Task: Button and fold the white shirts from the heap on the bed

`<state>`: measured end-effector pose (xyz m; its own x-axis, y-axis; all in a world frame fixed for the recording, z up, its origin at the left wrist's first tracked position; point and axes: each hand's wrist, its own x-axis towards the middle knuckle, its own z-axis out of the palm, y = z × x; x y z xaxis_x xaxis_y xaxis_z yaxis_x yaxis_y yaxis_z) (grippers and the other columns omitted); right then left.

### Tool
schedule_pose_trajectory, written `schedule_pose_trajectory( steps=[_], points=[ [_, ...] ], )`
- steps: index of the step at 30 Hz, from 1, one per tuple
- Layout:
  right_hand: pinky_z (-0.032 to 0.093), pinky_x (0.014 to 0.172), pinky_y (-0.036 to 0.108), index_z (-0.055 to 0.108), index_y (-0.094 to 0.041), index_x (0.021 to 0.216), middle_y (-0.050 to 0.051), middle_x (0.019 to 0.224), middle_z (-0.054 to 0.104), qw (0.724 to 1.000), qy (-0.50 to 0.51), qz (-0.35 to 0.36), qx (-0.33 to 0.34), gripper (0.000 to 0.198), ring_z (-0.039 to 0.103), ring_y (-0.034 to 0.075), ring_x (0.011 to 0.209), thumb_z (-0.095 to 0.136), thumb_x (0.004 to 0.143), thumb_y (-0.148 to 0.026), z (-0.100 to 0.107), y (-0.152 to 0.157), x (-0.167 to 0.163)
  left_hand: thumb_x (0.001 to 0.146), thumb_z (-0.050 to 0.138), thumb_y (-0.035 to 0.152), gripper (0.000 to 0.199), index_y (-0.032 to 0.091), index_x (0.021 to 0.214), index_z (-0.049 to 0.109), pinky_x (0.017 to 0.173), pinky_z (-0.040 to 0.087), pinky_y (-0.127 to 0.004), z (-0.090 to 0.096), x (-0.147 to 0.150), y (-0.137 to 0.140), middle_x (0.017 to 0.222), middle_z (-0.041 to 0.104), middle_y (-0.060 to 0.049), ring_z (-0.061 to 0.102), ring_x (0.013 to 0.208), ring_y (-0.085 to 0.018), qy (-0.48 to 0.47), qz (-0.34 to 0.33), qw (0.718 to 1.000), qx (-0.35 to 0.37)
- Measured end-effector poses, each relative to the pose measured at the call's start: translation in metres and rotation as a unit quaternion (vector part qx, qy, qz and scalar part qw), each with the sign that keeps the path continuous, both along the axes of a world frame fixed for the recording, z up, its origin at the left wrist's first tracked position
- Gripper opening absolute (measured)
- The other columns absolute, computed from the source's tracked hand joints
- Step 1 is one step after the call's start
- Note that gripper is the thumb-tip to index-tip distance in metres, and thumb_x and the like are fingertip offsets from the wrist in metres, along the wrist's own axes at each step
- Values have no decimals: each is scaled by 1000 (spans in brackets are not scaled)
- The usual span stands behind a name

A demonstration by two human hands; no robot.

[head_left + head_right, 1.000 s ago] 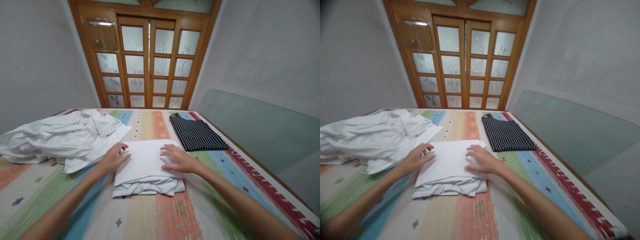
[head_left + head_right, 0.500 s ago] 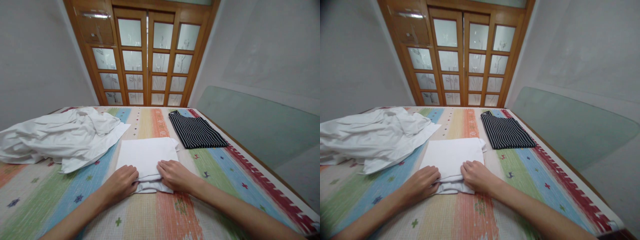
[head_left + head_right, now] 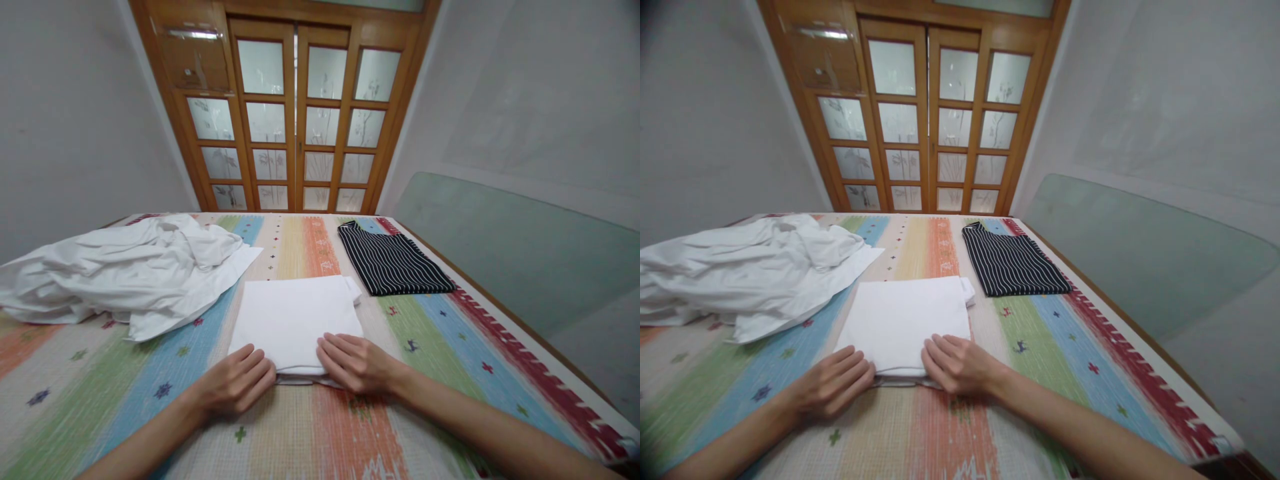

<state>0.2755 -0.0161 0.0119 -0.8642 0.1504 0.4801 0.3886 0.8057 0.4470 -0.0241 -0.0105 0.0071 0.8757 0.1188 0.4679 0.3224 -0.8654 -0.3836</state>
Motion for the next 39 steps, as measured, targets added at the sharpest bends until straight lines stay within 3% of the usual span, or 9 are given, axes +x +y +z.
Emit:
schedule_pose_trajectory(
  steps=[4, 7, 10, 14, 17, 23, 33, 39],
  points=[
    [54, 94, 39, 60, -2, 118, 19, 117, 68, 992, 1, -67, -111, 34, 62, 27, 114, 44, 93, -18, -4, -8, -1, 96, 45, 15, 11, 16, 102, 55, 65, 44, -31, -3, 2, 3, 75, 57, -2, 54, 68, -15, -20, 22, 1000, -9],
    [51, 100, 43, 57, 0, 125, 21, 126, 63, 985, 4, -97, -141, 43, 58, 30, 121, 47, 91, -25, -7, -12, -6, 97, 46, 17, 13, 15, 106, 54, 68, 45, -31, -4, 5, 1, 77, 58, -2, 56, 71, -16, -30, 41, 999, -17],
    [54, 97, 42, 58, -2, 125, 20, 125, 65, 990, 12, -106, -96, 38, 60, 29, 119, 45, 94, -18, -12, -12, -10, 98, 43, 17, 15, 15, 108, 54, 69, 46, -32, -6, 6, -3, 78, 59, -3, 57, 73, -17, -25, 51, 998, -13],
    [54, 98, 41, 64, -3, 117, 17, 119, 69, 998, 30, -53, -6, 32, 63, 28, 116, 42, 94, -9, -15, -13, -11, 98, 40, 15, 18, 16, 107, 55, 70, 46, -33, -9, 3, -7, 80, 60, -4, 57, 73, -17, -5, 48, 999, 9],
    [54, 97, 41, 64, -4, 116, 18, 121, 68, 999, 29, -30, -4, 32, 62, 28, 118, 41, 95, -10, -13, -15, -12, 98, 40, 13, 17, 16, 102, 56, 68, 44, -32, -6, 2, -8, 79, 60, -4, 55, 71, -17, 8, 40, 999, 15],
    [56, 95, 38, 62, -4, 122, 17, 121, 68, 997, -23, -33, -63, 32, 62, 25, 117, 43, 97, -11, -4, -12, -2, 95, 42, 10, 15, 14, 97, 56, 60, 41, -31, 7, 7, -7, 77, 59, -4, 51, 65, -16, 52, 18, 998, -7],
    [47, 108, 40, 54, -10, 134, 16, 136, 59, 981, -40, -82, -174, 40, 47, 22, 135, 44, 95, -7, -3, -8, 49, 93, 44, 14, 24, 13, 115, 54, 65, 47, -31, 6, -21, -6, 80, 59, -5, 54, 71, -17, 5, 42, 996, -83],
    [35, 115, 49, 59, -9, 130, 18, 139, 56, 948, -49, -118, -290, 53, 44, 27, 137, 57, 77, -13, 17, -16, 58, 95, 49, 19, 15, 19, 104, 60, 68, 51, -27, 13, -32, -10, 77, 60, -2, 57, 70, -14, -58, 50, 989, -126]
  ],
)
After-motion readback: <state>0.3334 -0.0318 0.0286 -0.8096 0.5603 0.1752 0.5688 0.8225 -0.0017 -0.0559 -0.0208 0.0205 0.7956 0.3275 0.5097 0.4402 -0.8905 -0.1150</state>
